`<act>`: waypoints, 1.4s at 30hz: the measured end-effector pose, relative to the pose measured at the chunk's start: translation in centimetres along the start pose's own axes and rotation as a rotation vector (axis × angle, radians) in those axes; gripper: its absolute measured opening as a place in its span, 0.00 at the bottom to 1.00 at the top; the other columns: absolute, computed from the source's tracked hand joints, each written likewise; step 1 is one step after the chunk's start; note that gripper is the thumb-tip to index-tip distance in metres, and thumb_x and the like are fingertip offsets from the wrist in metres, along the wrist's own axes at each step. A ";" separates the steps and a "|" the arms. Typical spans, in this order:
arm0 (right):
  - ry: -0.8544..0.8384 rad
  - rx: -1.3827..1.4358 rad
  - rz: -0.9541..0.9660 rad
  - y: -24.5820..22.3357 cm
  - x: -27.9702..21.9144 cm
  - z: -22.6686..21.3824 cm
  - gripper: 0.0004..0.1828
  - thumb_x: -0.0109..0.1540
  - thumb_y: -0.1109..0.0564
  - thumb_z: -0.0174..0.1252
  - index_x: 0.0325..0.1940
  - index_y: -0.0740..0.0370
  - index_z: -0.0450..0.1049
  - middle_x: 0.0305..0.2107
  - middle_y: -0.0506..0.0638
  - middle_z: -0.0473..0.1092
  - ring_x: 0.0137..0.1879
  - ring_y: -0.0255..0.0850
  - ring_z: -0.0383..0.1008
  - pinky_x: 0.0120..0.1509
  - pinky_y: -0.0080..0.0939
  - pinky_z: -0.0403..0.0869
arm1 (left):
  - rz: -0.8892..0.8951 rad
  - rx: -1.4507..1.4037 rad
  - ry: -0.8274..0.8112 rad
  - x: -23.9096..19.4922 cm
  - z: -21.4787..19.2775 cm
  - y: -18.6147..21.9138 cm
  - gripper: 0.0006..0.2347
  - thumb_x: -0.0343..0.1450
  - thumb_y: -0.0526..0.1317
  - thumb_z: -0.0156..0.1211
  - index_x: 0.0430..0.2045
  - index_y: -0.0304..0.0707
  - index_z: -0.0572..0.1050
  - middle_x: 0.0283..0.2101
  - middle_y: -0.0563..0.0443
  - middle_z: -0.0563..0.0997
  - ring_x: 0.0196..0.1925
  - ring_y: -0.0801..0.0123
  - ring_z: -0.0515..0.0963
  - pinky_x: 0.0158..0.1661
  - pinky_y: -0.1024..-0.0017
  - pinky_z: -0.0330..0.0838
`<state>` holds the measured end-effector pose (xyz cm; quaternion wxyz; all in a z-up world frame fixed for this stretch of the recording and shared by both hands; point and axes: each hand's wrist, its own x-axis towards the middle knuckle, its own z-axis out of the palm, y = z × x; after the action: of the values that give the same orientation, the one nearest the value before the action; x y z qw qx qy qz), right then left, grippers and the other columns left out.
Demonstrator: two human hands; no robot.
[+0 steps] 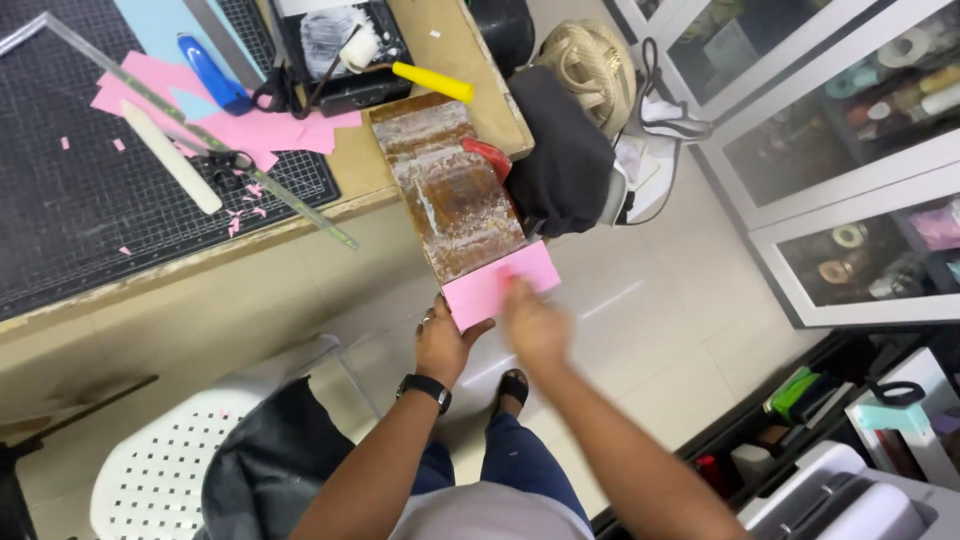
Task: Applying glue to paper strips and attaching them to a base structure
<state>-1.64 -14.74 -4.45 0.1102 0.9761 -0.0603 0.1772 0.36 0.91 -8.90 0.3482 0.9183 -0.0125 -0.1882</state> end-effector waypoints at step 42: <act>-0.574 0.486 -0.205 -3.5 -0.6 -2.6 0.19 0.69 0.42 0.42 0.57 0.55 0.60 0.33 0.52 0.74 0.32 0.53 0.83 0.39 0.57 0.80 | -0.100 0.011 -0.026 1.4 2.1 -0.4 0.37 0.68 0.37 0.68 0.68 0.29 0.50 0.58 0.26 0.73 0.63 0.37 0.75 0.66 0.49 0.61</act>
<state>-2.48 -10.70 -2.99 -0.1284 0.9846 0.0528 -0.1058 0.82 -0.33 -11.11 0.3330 0.9172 0.0279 -0.2172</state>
